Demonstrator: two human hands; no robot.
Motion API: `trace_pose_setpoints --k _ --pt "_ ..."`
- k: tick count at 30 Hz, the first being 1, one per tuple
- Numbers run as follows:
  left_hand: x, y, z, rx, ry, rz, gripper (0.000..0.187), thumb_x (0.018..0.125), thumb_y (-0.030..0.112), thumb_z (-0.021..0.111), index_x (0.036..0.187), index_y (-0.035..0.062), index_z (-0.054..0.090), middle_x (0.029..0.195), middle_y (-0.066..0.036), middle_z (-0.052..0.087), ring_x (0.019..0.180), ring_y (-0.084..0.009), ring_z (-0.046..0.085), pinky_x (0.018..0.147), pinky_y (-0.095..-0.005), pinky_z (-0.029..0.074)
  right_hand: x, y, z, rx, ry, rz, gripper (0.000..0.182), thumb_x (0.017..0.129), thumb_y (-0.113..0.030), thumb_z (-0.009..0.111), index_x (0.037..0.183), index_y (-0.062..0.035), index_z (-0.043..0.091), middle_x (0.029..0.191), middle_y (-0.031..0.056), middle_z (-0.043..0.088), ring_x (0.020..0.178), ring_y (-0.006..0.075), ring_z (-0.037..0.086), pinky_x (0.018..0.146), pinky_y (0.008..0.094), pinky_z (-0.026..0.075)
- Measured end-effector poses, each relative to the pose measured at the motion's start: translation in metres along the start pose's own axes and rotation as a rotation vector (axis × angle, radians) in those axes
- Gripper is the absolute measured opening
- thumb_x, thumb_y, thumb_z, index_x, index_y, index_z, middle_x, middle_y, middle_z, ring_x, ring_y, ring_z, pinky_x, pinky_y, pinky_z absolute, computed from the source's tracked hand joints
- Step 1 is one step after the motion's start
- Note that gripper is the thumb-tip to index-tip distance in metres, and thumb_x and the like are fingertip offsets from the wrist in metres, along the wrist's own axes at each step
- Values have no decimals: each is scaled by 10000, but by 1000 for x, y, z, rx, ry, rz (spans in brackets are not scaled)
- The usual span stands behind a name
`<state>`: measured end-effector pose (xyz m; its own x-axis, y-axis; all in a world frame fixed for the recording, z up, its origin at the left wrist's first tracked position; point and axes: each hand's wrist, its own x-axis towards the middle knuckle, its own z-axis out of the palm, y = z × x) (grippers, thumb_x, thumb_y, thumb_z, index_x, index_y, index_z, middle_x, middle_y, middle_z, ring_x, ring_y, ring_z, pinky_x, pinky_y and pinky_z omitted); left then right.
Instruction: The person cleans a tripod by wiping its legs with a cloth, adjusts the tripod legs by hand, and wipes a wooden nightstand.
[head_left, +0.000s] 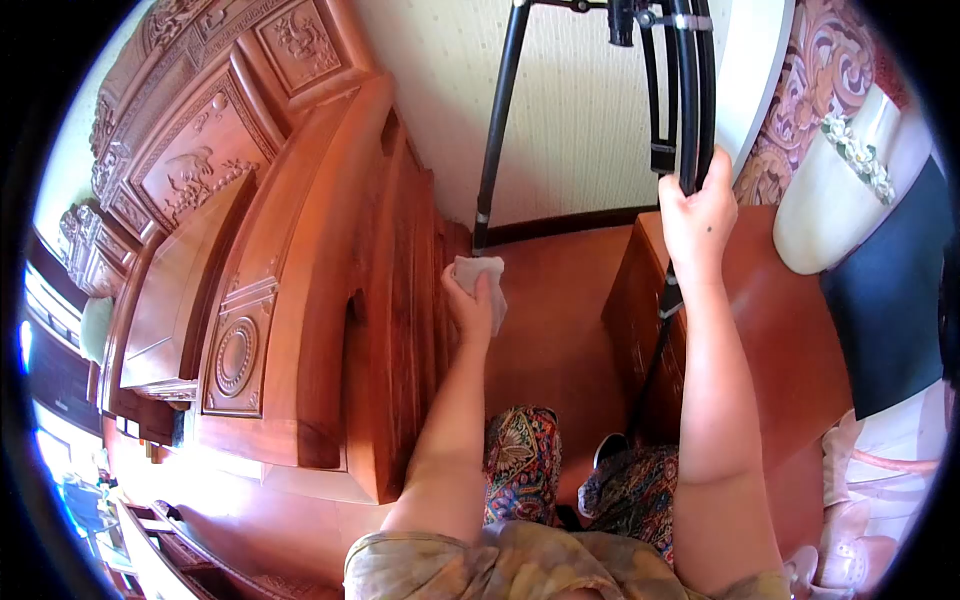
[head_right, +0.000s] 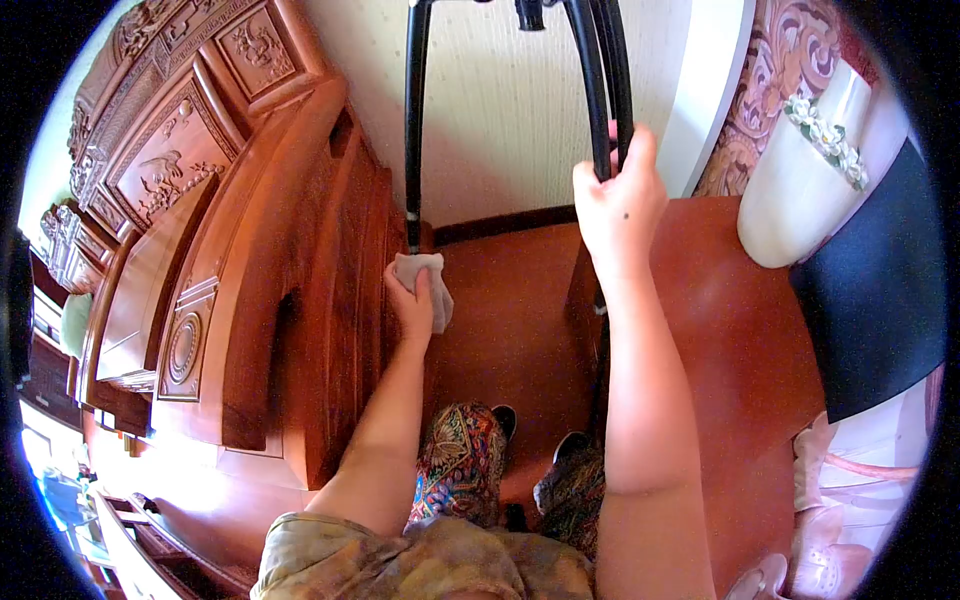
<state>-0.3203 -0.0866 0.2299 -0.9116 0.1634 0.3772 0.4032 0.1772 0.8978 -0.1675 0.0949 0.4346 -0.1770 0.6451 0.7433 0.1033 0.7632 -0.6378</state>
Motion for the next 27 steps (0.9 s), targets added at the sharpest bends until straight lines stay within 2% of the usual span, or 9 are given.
trace_pose_setpoints --k 7,9,11,13,15,17,18,25,27 --pt "2 69 -4 -221 234 239 421 857 179 480 1196 12 294 1158 -147 400 1049 -247 425 894 -362 346 -1 1 1 20 6 -29 311 662 -79 574 956 -68 473 607 91 557 560 277 576 545 373 448" --pt "10 89 -3 -427 237 449 419 846 144 484 1199 11 302 1159 -143 399 1046 -238 428 903 -359 339 0 2 0 14 1 -27 309 661 -77 576 953 -68 473 603 89 556 557 276 575 544 374 449" --pt "24 108 -6 -3 265 662 572 752 141 615 1214 12 303 1205 -182 362 1100 -280 389 922 -386 319 1 4 1 1 -2 -24 304 659 -74 576 945 -70 474 600 85 555 550 271 574 539 371 449" --pt "34 119 4 360 283 605 632 690 128 673 1207 19 327 1244 -200 318 1130 -296 349 946 -402 289 0 1 0 7 -1 -17 302 659 -73 575 943 -70 475 599 84 555 551 271 575 537 368 449" --pt "39 111 12 338 378 644 620 671 106 686 1190 40 353 1180 -186 412 1067 -280 437 898 -388 355 0 -2 -1 14 6 -10 299 659 -72 574 941 -70 476 598 83 554 551 272 575 534 366 449" --pt "39 110 12 -48 159 121 585 674 95 689 1167 59 375 1056 -149 522 948 -250 537 805 -355 433 -1 -3 0 -4 11 3 293 661 -72 574 938 -67 478 604 87 555 551 269 576 527 363 448" --pt "42 105 14 19 219 237 547 671 83 692 1135 66 402 946 -118 577 845 -222 587 725 -322 473 0 -1 1 -4 9 7 293 661 -72 574 938 -67 478 604 87 555 551 269 576 527 363 448" --pt "45 73 22 -110 252 357 522 667 52 685 1117 64 423 936 -99 575 824 -215 580 714 -292 472 1 6 1 51 23 -42 288 667 -79 574 942 -64 491 620 87 556 548 256 573 540 348 451" --pt "40 65 21 -168 219 315 523 666 33 678 1118 61 416 987 -105 547 889 -217 552 776 -310 445 0 5 1 76 6 -17 291 673 -87 572 951 -64 490 635 92 566 564 252 580 553 346 455"
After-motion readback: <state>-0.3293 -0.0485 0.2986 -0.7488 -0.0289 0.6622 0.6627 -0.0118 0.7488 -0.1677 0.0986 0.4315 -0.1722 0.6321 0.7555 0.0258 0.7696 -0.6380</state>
